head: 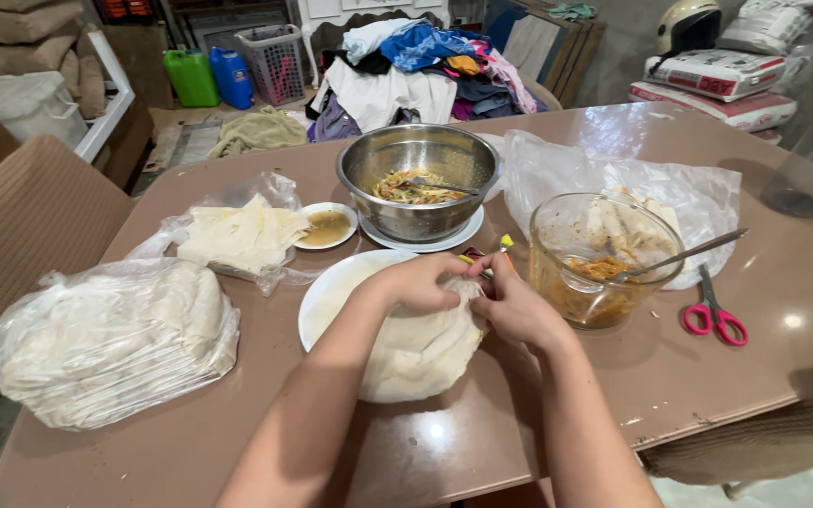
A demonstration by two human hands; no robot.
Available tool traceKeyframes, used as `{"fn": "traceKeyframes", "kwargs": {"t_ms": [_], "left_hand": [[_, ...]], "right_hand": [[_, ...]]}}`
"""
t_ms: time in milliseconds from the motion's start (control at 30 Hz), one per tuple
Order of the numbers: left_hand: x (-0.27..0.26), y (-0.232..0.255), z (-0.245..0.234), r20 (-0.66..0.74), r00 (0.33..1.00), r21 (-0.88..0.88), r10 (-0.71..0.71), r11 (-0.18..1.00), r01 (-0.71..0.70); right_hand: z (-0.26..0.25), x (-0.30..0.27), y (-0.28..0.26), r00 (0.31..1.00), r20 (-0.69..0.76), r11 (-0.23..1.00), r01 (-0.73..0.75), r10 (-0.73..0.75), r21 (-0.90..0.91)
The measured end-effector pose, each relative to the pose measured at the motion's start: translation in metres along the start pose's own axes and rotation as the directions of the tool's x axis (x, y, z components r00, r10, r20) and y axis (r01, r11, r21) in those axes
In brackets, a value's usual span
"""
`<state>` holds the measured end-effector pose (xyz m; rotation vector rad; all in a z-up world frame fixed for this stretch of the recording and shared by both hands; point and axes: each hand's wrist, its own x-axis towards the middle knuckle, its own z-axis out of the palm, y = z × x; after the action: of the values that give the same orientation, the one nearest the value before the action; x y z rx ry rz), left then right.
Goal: The person rolls a thin sheet around a filling, places it aside, then retrieves a stack of rice paper sheets, separates them, and trims one with scissors. The person also stirs a mixture in a glass bowl and handles a plastic bag of sheets.
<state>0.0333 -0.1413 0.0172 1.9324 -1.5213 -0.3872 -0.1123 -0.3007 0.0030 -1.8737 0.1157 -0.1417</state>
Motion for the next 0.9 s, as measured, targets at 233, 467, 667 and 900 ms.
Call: {"fn": "traceKeyframes", "kwargs": {"t_ms": [233,467,667,900], "left_hand": [[0.006,-0.012,-0.002,-0.24,0.97,-0.028,0.024,0.999,-0.032],[-0.015,0.014,-0.014,-0.486,0.842,0.112,-0.235,0.939,0.326],[-0.02,0.007,-0.017,-0.433,0.9,0.198,-0.052,0.968,0.152],[-0.024,-0.026,-0.011,-0.451,0.783,-0.171,-0.429,0.902,0.395]], "right_hand": [[-0.005,-0.02,-0.012,0.998,-0.041,0.99,-0.03,0.036,0.14],[0.007,-0.025,0.002,0.984,0.165,0.987,-0.083,0.059,0.14],[-0.001,-0.022,0.022,0.976,0.176,0.927,-0.181,0.128,0.327],[-0.001,-0.011,0.014,0.996,0.019,0.976,-0.086,0.084,0.202]]}}
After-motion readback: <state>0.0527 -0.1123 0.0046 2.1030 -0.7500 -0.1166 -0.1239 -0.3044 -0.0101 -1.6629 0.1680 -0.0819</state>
